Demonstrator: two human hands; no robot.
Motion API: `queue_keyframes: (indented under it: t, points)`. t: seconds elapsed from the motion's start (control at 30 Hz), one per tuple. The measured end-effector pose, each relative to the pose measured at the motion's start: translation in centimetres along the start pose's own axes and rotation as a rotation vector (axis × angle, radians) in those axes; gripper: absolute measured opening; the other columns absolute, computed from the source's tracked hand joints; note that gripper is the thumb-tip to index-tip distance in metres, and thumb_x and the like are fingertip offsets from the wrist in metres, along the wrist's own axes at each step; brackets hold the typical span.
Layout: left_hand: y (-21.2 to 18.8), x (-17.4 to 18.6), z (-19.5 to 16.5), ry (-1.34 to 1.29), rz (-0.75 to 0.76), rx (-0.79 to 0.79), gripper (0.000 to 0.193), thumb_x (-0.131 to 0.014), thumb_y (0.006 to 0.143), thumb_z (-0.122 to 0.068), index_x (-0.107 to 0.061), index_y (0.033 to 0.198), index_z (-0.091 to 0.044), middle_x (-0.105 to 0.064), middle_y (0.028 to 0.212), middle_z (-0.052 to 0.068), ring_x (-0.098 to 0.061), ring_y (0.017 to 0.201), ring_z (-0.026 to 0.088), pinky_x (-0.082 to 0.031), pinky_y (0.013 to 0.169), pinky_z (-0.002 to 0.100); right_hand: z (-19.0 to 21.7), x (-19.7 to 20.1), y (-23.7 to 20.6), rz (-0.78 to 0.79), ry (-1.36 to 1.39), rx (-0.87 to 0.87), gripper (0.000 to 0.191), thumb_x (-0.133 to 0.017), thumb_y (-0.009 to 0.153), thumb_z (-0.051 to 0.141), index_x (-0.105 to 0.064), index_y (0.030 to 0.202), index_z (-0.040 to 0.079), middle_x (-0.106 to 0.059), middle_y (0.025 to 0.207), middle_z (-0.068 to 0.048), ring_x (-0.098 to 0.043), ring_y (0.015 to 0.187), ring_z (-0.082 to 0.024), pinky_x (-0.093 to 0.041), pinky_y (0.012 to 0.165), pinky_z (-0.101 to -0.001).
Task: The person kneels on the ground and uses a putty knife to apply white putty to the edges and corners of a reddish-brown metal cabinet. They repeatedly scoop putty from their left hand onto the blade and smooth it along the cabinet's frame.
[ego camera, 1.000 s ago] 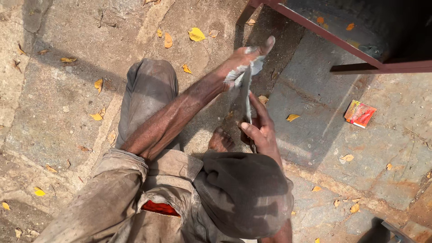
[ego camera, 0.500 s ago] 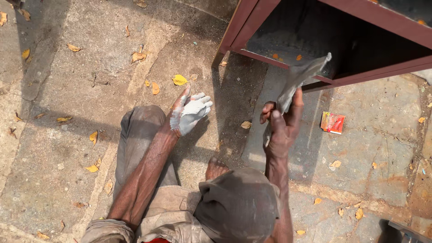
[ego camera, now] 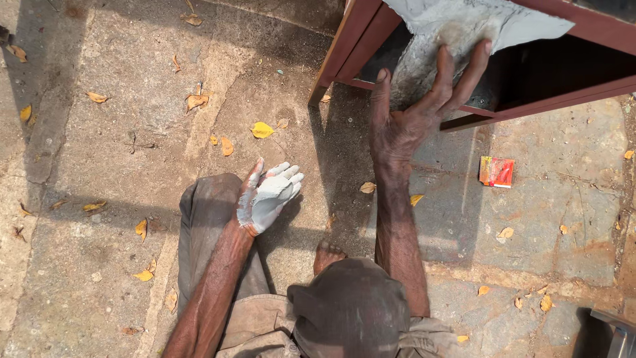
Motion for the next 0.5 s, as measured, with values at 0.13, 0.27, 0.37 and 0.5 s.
queue_keyframes:
  t: [0.13,0.27,0.37,0.5]
  points:
    - [-0.2,0.2,-0.2,-0.066,0.016,0.009,0.087,-0.051,0.1,-0.055,-0.027,0.156,0.007,-0.034,0.161,0.029,-0.038,0.146,0.041,-0.031,0.122,0.048,0.1,-0.5,0.1,-0.029,-0.008,0.009,0.07,-0.075,0.119,0.027,-0.02,0.162,0.025,0.005,0.172,0.001,0.001,0.159,-0.022,-0.014,0.137,-0.0489]
    - [-0.3,0.6,-0.3,-0.069,-0.041,0.01,0.084,-0.052,0.098,-0.054,-0.03,0.154,0.006,-0.037,0.159,0.029,-0.041,0.145,0.041,-0.034,0.121,0.048,-0.3,-1.7,0.7,-0.045,0.012,0.011,0.072,-0.076,0.119,0.03,-0.02,0.166,0.027,0.006,0.172,0.002,0.001,0.158,-0.022,-0.014,0.136,-0.0485]
    - [0.0,0.9,-0.1,-0.09,-0.054,0.014,0.083,-0.054,0.099,-0.052,-0.032,0.153,0.006,-0.038,0.158,0.029,-0.043,0.143,0.04,-0.036,0.121,0.048,-0.4,-2.2,0.4,-0.049,0.025,0.001,0.073,-0.076,0.12,0.03,-0.02,0.166,0.028,0.007,0.172,0.001,0.002,0.158,-0.022,-0.014,0.136,-0.0483]
    - [0.2,1.0,0.6,-0.085,-0.015,0.02,0.082,-0.055,0.099,-0.052,-0.033,0.153,0.005,-0.038,0.158,0.027,-0.044,0.142,0.039,-0.036,0.12,0.049,-0.3,-1.4,-1.3,0.031,0.006,-0.077,0.069,-0.076,0.119,0.03,-0.021,0.161,0.025,0.004,0.172,-0.001,-0.001,0.159,-0.024,-0.014,0.137,-0.0498]
Point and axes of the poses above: each hand's wrist, its own y-axis towards the middle knuckle, its own x-axis out of the back of the hand, z = x × y, the point moved 3 cm from there along y, towards the middle knuckle
